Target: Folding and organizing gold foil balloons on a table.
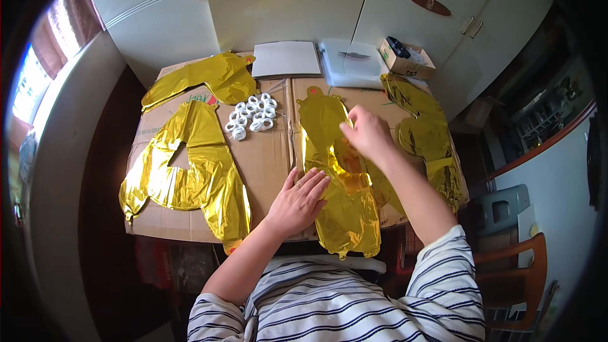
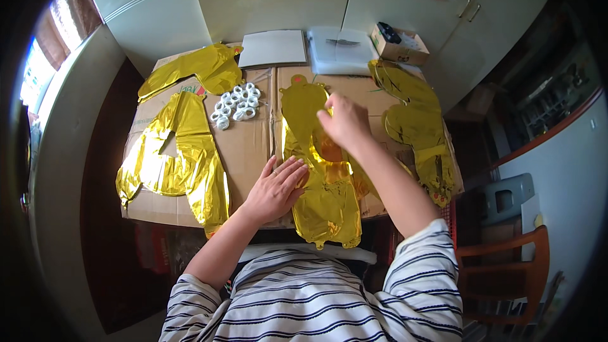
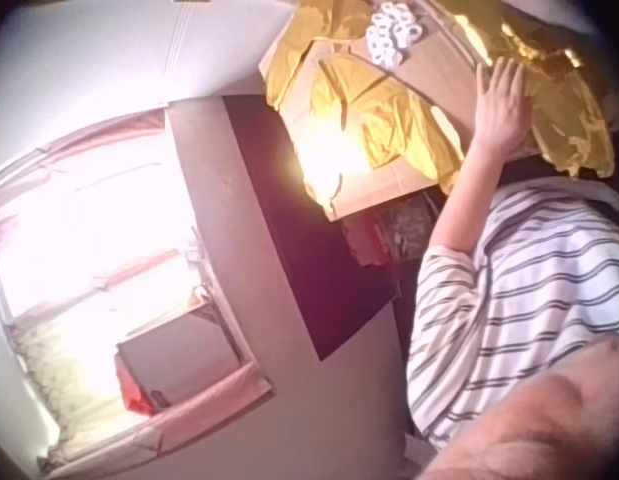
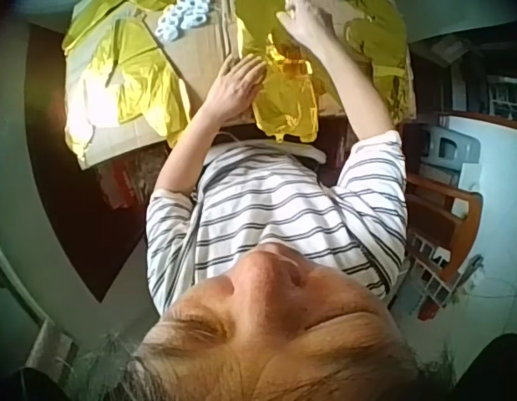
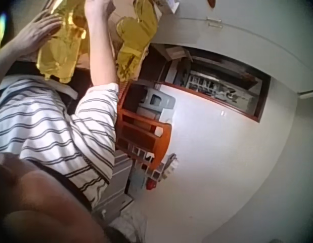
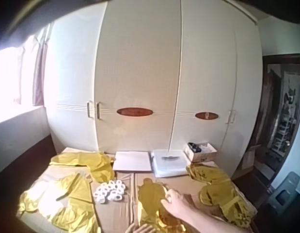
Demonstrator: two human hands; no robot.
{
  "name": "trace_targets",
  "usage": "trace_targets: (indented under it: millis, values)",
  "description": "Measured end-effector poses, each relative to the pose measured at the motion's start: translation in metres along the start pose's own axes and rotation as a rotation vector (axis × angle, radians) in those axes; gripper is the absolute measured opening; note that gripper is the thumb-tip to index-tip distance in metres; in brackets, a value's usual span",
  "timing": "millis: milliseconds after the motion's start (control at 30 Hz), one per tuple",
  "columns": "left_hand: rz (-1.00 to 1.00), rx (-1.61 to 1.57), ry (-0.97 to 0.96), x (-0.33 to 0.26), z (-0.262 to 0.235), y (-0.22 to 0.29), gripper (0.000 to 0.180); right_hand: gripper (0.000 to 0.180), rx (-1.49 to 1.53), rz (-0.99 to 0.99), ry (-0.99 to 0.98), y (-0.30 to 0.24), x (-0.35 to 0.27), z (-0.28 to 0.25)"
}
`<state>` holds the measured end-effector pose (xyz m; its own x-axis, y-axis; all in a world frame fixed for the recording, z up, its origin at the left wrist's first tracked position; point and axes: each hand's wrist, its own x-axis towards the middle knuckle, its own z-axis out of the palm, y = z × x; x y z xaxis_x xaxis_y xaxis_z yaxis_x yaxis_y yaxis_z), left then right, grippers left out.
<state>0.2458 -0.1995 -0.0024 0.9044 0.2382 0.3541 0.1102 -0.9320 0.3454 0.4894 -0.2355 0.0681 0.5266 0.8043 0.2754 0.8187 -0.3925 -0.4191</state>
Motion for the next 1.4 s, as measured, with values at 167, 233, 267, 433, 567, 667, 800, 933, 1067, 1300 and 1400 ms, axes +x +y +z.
trace_targets:
  millis: [167,233,267,433,567,667,800,933,1067,1300,1400]
  values:
    - [-0.016,-0.038,0.004,0.001,0.004,-0.002,0.045,0.017,0.096,-0.775,-0.012,-0.036,-0.113,-0.009]
    - [-0.025,-0.072,0.006,0.001,0.004,-0.003,0.041,0.018,0.059,-0.763,-0.106,-0.037,-0.140,-0.003]
    - [-0.034,-0.071,0.004,0.001,0.003,-0.002,0.039,0.019,0.066,-0.801,-0.050,-0.037,-0.144,0.004]
    - [-0.009,-0.062,-0.006,0.000,0.003,-0.006,0.042,0.022,0.021,-0.741,-0.090,-0.024,-0.153,0.021]
    - [-0.009,-0.001,0.032,0.004,-0.005,-0.008,0.044,0.024,-0.022,-0.735,-0.057,-0.022,-0.157,0.024]
    - [-0.094,0.139,-0.069,0.016,-0.031,-0.015,0.044,0.025,-0.021,-0.720,-0.040,-0.022,-0.160,0.026]
    - [-0.230,0.202,-0.276,0.026,-0.050,-0.020,0.039,0.028,-0.016,-0.733,-0.040,-0.022,-0.158,0.028]
    - [-0.219,0.150,-0.446,0.041,-0.066,0.012,0.029,0.036,-0.045,-0.733,-0.075,-0.019,-0.161,0.025]
    - [-0.157,0.079,-0.375,0.048,-0.061,-0.005,0.025,0.033,-0.044,-0.707,-0.108,-0.020,-0.162,0.023]
    - [0.059,0.209,0.072,0.050,-0.008,-0.054,0.042,0.028,0.056,-0.709,-0.101,-0.030,-0.155,0.022]
    - [0.037,0.247,0.071,0.049,0.002,-0.057,0.048,0.028,0.048,-0.721,-0.111,-0.030,-0.153,0.022]
